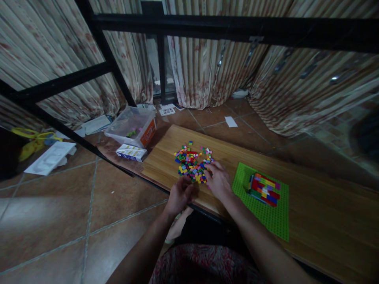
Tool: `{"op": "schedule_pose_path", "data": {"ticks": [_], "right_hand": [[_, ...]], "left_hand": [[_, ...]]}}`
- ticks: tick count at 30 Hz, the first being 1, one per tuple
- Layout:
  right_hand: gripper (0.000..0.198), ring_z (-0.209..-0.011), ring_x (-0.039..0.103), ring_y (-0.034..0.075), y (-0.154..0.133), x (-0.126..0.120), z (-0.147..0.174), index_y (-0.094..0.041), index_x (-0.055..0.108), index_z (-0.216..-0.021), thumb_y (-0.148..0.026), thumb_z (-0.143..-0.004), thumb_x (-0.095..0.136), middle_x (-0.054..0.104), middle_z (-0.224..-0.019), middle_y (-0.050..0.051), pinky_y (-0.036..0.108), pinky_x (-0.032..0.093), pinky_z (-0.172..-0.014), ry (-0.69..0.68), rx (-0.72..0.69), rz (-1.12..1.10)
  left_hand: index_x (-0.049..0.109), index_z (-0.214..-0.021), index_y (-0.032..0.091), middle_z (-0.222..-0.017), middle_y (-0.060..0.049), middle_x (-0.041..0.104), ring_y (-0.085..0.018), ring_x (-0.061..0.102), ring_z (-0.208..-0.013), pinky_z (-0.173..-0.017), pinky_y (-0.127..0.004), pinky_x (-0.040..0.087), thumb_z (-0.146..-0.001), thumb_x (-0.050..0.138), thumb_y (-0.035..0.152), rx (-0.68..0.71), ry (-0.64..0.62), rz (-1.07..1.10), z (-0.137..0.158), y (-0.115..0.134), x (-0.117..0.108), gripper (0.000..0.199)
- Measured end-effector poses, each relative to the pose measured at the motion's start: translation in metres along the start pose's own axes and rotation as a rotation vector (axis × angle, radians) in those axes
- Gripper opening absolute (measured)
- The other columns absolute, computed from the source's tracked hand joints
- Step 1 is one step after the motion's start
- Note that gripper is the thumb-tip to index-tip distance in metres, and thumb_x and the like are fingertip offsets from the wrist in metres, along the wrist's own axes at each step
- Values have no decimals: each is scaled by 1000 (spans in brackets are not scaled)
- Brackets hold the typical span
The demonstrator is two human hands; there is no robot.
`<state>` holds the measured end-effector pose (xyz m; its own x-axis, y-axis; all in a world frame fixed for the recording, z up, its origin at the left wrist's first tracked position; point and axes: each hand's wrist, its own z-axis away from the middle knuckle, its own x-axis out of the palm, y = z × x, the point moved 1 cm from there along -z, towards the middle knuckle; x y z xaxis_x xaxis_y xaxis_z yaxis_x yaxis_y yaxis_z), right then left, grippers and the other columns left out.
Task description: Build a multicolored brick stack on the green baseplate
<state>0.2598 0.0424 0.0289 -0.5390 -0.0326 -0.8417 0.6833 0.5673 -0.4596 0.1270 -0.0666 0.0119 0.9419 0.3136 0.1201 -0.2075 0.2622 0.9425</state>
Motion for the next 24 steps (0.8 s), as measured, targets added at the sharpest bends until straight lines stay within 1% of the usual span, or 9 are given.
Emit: {"op": "schedule_pose_path", "data": {"ticks": [3,6,11,15,17,20,24], "right_hand": [[22,-98,55,23,-8,4,2,-25,69,-100,-21,-88,51,62,-101,7,39,45,-89,-40,-76,9],[21,-99,55,23,-5,2,13,-25,70,-98,-20,-89,52,62,-102,6,38,45,-90,-44,-109,1],[20,-99,55,22,17,-6,31,-24,70,-88,-22,-90,51,62,-103,6,37,45,-90,-27,-93,-36],[21,-96,56,21,31,-13,34,-22,70,-88,-22,-90,49,63,-100,6,37,45,-88,-11,-65,-37],[21,-94,57,21,33,-15,30,-23,70,-90,-22,-90,49,63,-99,5,36,46,-87,11,-41,-45],[23,-95,58,21,32,-14,14,-24,69,-96,-22,-91,47,63,-99,5,35,46,-87,29,-14,-73],[27,-100,56,23,29,-6,-15,-22,66,-109,-20,-89,48,61,-102,8,37,44,-91,-5,-12,-18]], "left_hand": [[45,-100,19,-60,8,55,-6,50,-39,-39,-16,37,-78,60,41,-6,8,9,0,1,0,34],[45,-99,20,-62,7,57,-5,49,-39,-39,-16,36,-77,61,41,-15,3,32,0,0,1,34],[45,-97,20,-61,8,56,-6,49,-39,-38,-16,35,-78,60,40,-16,3,7,-1,-1,0,32],[45,-100,20,-62,8,55,-6,49,-39,-38,-16,36,-79,59,40,-24,7,-12,-1,0,-1,33],[45,-100,20,-63,7,56,-6,50,-39,-38,-16,37,-78,60,40,-27,5,-9,-1,0,-1,34],[45,-100,20,-63,7,57,-7,51,-40,-38,-16,37,-77,61,41,-24,4,-11,-1,1,-1,36],[46,-101,19,-62,7,57,-7,51,-39,-38,-16,36,-77,61,43,-18,20,-33,-1,1,-2,37]]}}
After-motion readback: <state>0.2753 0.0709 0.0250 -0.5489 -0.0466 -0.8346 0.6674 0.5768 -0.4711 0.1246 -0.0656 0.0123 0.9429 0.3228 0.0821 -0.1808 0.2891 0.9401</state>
